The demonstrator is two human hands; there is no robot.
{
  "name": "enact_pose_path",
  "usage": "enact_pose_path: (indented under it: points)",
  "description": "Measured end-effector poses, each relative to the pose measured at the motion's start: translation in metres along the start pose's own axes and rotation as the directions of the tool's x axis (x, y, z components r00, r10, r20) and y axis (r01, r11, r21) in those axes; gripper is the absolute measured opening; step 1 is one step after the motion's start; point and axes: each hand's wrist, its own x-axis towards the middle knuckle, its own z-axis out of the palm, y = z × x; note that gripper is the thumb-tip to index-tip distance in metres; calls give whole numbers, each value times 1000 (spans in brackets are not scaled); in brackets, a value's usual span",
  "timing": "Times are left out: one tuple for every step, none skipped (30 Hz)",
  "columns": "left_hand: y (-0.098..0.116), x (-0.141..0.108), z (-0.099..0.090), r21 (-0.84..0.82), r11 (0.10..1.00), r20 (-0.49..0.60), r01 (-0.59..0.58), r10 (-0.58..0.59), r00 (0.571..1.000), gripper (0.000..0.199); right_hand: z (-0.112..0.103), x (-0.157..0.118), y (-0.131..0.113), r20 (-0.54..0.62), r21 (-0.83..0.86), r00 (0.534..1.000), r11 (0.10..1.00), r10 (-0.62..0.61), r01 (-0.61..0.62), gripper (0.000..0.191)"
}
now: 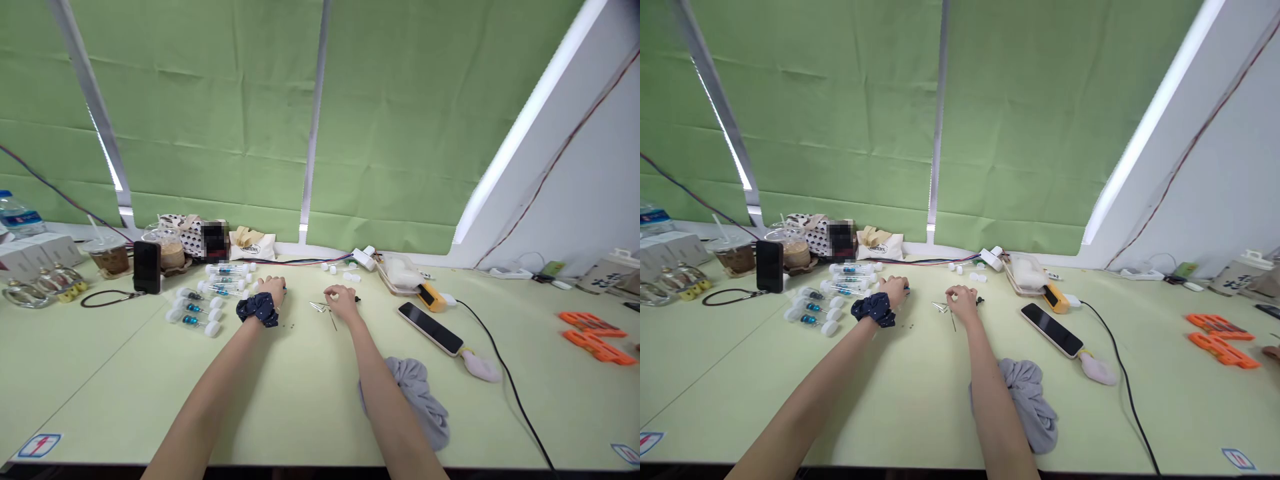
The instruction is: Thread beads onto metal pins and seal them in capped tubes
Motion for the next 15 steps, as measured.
enact_pose_path:
  points:
    - [1, -2, -1, 8, 1000, -14, 0, 0, 1000, 8, -2, 0, -2, 51, 10, 999, 1000, -12, 11, 17]
    - [2, -4, -2, 8, 1000, -38, -2, 2, 999, 9, -4, 0, -5, 98, 16, 995, 1000, -22, 20, 16]
    - [4, -7, -4, -6, 1000, -68, -10, 10, 998, 10, -5, 0, -7, 138, 19, 990, 999, -30, 27, 15]
    - [5, -11, -5, -38, 999, -101, -27, 23, 995, 11, -6, -1, -9, 167, 16, 985, 999, -36, 34, 15]
    - [7, -15, -7, -88, 995, -135, -53, 41, 990, 12, -7, -2, -11, 184, 9, 982, 999, -40, 39, 17]
    - [8, -20, -9, -154, 984, -166, -91, 65, 984, 12, -7, -3, -14, 192, -3, 981, 999, -41, 42, 18]
    - [9, -26, -10, -229, 964, -191, -133, 89, 978, 12, -6, -5, -17, 194, -20, 980, 999, -36, 41, 20]
    - [10, -32, -12, -303, 938, -205, -170, 110, 972, 12, -5, -6, -20, 194, -42, 981, 999, -25, 34, 20]
    - [11, -37, -13, -369, 908, -215, -197, 123, 969, 12, -3, -7, -22, 196, -67, 981, 997, -11, 24, 20]
    - [11, -43, -14, -424, 881, -219, -210, 126, 968, 13, -1, -7, -25, 204, -92, 979, 996, 3, 16, 18]
    - [11, -47, -14, -469, 857, -218, -213, 121, 968, 14, 1, -8, -26, 215, -114, 976, 993, 16, 9, 17]
    - [11, -51, -14, -504, 838, -215, -208, 112, 970, 14, 3, -9, -28, 229, -134, 973, 991, 25, 6, 16]
    - [11, -54, -13, -536, 819, -210, -203, 104, 972, 15, 4, -9, -29, 242, -150, 970, 989, 27, 10, 15]
    - [11, -57, -12, -568, 799, -204, -200, 100, 974, 16, 6, -9, -29, 251, -164, 968, 986, 25, 17, 14]
    - [11, -58, -11, -599, 775, -196, -199, 99, 976, 16, 7, -10, -29, 256, -176, 966, 984, 22, 25, 13]
